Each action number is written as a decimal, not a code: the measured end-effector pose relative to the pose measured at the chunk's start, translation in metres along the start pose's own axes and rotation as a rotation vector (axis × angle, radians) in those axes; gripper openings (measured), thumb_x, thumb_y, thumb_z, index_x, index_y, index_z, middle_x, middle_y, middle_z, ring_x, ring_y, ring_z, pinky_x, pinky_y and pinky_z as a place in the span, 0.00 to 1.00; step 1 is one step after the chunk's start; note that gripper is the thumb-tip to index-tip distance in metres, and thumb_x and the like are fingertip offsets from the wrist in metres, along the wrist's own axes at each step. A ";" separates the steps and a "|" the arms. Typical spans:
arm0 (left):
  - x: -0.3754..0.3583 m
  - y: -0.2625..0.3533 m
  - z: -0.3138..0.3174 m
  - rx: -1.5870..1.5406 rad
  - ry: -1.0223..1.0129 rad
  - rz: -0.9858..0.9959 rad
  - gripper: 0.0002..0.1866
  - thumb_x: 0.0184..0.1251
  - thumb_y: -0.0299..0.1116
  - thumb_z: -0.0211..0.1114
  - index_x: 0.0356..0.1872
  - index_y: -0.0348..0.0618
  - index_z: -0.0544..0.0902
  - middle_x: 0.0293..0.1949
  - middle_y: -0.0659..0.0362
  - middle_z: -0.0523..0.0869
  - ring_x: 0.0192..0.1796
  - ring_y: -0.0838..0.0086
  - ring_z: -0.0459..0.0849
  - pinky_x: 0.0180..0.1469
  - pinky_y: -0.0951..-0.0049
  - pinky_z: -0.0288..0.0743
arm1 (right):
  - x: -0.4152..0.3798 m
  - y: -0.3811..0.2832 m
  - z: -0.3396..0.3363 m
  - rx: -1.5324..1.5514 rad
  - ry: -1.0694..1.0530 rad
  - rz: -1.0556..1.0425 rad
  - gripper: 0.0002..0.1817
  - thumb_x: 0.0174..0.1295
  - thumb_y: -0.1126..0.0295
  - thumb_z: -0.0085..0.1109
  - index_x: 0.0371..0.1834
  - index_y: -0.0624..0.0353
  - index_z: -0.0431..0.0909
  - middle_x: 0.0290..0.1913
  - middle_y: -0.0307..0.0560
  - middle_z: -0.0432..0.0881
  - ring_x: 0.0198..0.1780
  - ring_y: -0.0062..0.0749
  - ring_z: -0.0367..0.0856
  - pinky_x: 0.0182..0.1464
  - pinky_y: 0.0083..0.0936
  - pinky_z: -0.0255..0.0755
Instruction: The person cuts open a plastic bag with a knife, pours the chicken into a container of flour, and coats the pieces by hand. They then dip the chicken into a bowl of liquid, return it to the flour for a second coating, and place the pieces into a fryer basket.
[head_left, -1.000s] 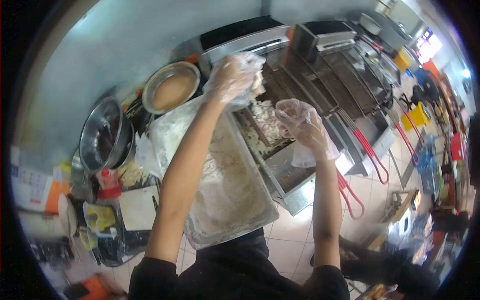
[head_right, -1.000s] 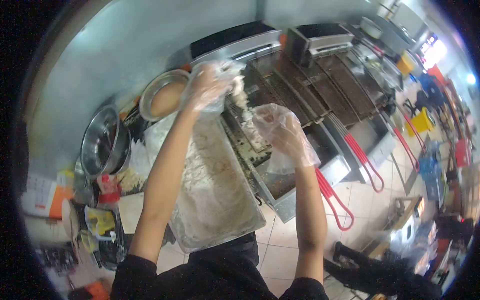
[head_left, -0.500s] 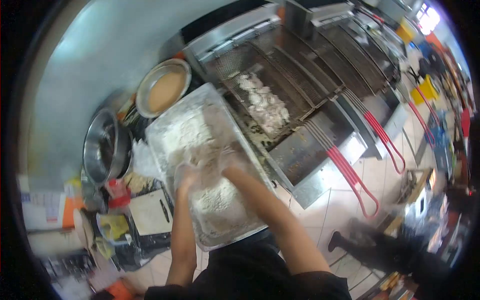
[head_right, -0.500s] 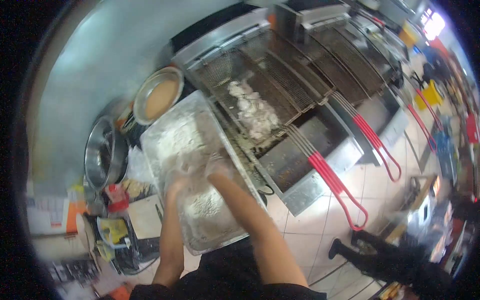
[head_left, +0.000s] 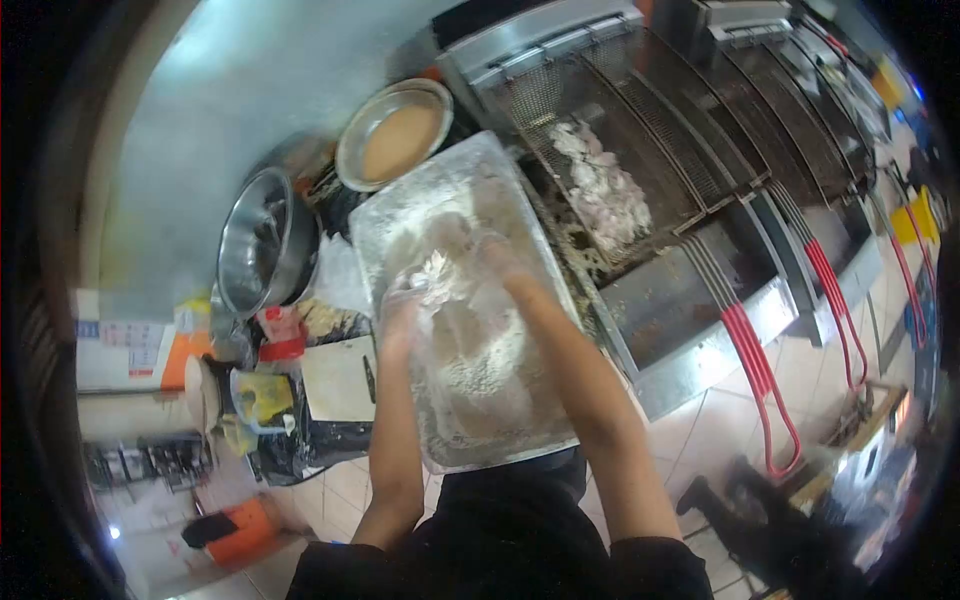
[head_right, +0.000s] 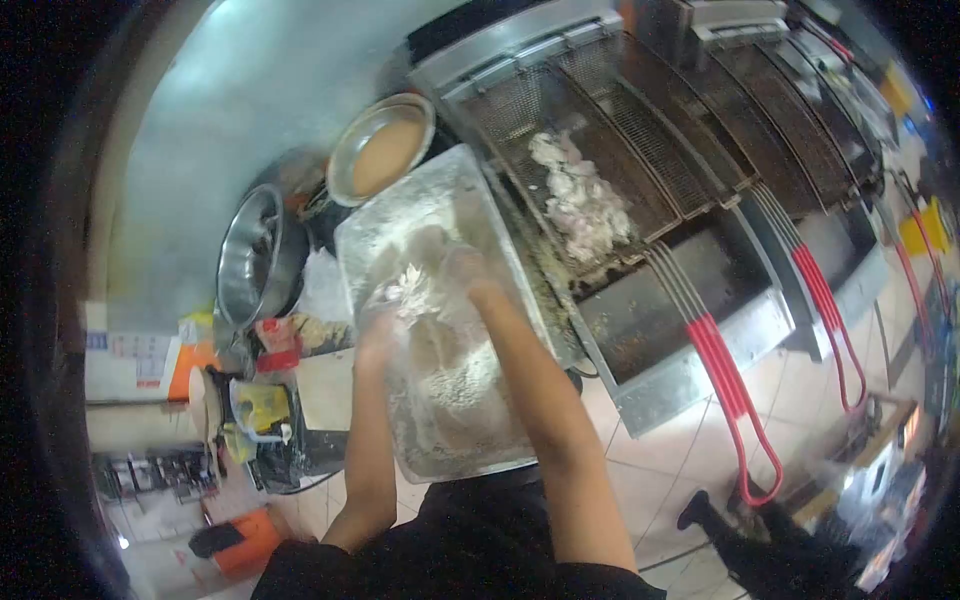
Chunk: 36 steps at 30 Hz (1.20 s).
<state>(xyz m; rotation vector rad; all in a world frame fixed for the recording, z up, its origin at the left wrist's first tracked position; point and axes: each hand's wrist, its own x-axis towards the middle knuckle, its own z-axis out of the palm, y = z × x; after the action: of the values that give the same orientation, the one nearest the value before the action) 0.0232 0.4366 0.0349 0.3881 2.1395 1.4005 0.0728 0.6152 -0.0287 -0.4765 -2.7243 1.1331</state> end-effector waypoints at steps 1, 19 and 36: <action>0.002 -0.001 0.000 0.059 -0.057 0.152 0.20 0.53 0.31 0.64 0.50 0.41 0.76 0.41 0.58 0.81 0.38 0.77 0.78 0.41 0.79 0.71 | 0.000 -0.002 -0.006 0.012 -0.064 -0.010 0.26 0.59 0.66 0.43 0.60 0.64 0.61 0.41 0.58 0.79 0.38 0.44 0.79 0.39 0.37 0.72; 0.019 -0.012 0.001 -0.044 -0.193 0.100 0.12 0.59 0.35 0.54 0.38 0.39 0.80 0.31 0.54 0.84 0.34 0.73 0.81 0.38 0.73 0.73 | -0.012 -0.044 -0.008 -0.570 -0.550 -0.009 0.23 0.63 0.68 0.39 0.62 0.57 0.59 0.55 0.54 0.72 0.50 0.41 0.76 0.48 0.35 0.72; 0.081 -0.066 0.014 0.739 0.200 0.233 0.10 0.50 0.31 0.59 0.34 0.41 0.79 0.37 0.48 0.80 0.43 0.59 0.79 0.45 0.66 0.72 | -0.032 -0.010 -0.009 -0.696 -0.579 -0.110 0.32 0.58 0.51 0.52 0.56 0.68 0.65 0.58 0.59 0.67 0.61 0.43 0.64 0.63 0.35 0.60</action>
<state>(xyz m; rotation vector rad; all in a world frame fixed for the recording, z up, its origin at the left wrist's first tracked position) -0.0300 0.4610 -0.0526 0.8182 2.8091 0.7203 0.1024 0.6037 -0.0159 -0.0533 -3.5727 0.2726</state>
